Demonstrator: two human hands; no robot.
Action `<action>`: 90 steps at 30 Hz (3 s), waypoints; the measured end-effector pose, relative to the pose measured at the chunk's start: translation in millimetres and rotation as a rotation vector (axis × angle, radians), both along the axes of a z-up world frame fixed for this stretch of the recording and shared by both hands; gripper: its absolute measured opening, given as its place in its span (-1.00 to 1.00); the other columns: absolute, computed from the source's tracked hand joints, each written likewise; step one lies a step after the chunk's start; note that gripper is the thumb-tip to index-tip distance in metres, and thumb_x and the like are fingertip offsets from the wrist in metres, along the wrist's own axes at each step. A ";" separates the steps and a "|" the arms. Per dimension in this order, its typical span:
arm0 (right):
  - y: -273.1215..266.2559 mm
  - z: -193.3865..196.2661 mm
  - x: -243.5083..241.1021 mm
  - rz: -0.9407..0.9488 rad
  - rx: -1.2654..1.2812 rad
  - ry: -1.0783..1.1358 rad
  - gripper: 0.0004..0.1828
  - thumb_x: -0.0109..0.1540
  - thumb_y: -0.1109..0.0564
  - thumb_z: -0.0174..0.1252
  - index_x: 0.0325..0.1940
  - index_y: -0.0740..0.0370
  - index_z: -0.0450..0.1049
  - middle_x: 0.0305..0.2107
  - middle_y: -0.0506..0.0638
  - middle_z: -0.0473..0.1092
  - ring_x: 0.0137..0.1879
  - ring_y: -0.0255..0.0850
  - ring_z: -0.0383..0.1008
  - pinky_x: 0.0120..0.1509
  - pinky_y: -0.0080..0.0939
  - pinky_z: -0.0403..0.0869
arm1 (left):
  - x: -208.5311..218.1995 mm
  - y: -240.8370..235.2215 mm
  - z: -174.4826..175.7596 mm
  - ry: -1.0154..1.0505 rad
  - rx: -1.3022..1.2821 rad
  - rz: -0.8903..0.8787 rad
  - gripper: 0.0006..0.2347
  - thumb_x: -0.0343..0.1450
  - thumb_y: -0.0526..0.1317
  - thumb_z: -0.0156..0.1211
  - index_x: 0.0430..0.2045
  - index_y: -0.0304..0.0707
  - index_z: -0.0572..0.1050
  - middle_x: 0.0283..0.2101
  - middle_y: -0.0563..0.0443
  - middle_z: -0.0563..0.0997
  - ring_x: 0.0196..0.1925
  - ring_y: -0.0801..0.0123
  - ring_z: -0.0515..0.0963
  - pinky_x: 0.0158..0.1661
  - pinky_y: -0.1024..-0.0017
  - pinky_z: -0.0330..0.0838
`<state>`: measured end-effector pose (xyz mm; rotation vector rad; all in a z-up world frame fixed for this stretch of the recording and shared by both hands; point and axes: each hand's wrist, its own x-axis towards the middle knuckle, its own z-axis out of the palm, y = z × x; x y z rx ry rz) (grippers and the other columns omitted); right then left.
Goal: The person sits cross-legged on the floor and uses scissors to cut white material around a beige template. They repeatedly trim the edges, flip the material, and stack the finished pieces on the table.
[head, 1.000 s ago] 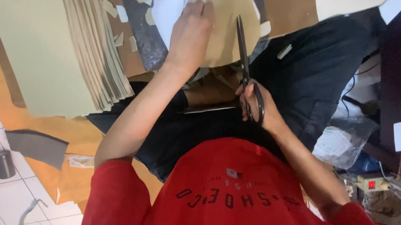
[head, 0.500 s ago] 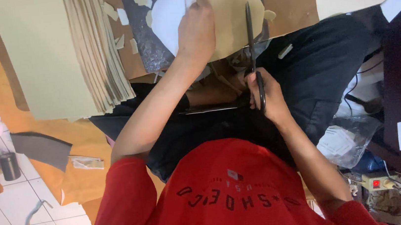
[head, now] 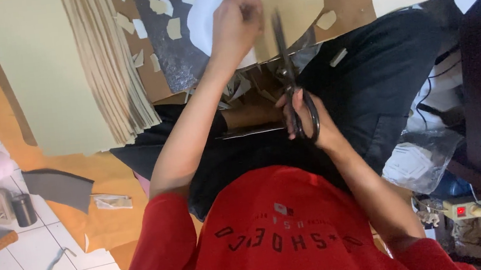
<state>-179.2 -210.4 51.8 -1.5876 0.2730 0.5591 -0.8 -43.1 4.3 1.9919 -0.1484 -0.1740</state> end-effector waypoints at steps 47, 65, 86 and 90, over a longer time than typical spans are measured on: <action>17.8 -9.5 45.5 0.069 0.289 0.131 -0.01 -0.13 -0.86 -0.47 -0.62 0.11 0.19 -0.81 -0.05 0.14 -0.76 -0.35 0.15 -0.75 -0.37 0.31 | -16.7 20.6 -13.8 0.129 -0.288 0.041 -0.72 0.57 -0.35 -0.08 0.18 -0.15 0.44 -0.25 0.02 0.48 -0.37 0.37 0.62 -0.17 0.41 0.52; -8.8 -10.4 53.6 0.204 0.126 0.203 0.04 -0.19 -0.85 -0.61 -0.43 0.11 0.21 -0.73 -0.09 0.08 -0.66 -0.36 0.15 -0.67 -0.33 0.40 | -16.1 15.0 -9.7 0.090 -0.061 0.091 -0.69 0.49 -0.35 -0.05 0.08 -0.06 0.54 -0.47 0.21 0.28 -0.42 0.46 0.28 -0.33 0.49 0.22; -68.0 -2.3 82.7 -0.083 -0.695 -0.558 -0.77 0.42 0.08 0.23 -0.14 0.33 0.49 -0.34 0.18 0.50 -0.16 -0.03 0.56 -0.13 -0.04 0.40 | -60.7 -23.7 54.4 -0.512 0.284 -0.008 -0.88 0.57 -0.36 -0.03 -0.33 -0.51 0.33 0.09 -0.47 0.27 -0.37 0.10 0.43 -0.36 0.30 0.33; -83.0 -32.3 120.5 -0.073 -1.125 -0.580 -0.54 0.32 -0.16 0.39 -0.06 0.30 0.50 -0.23 0.18 0.49 -0.16 0.26 0.53 -0.26 0.24 0.45 | -67.4 -20.0 16.7 -0.354 0.193 0.016 -0.84 0.61 -0.21 -0.19 -0.27 -0.32 0.26 -0.19 -0.17 0.35 -0.43 0.09 0.38 -0.46 0.25 0.25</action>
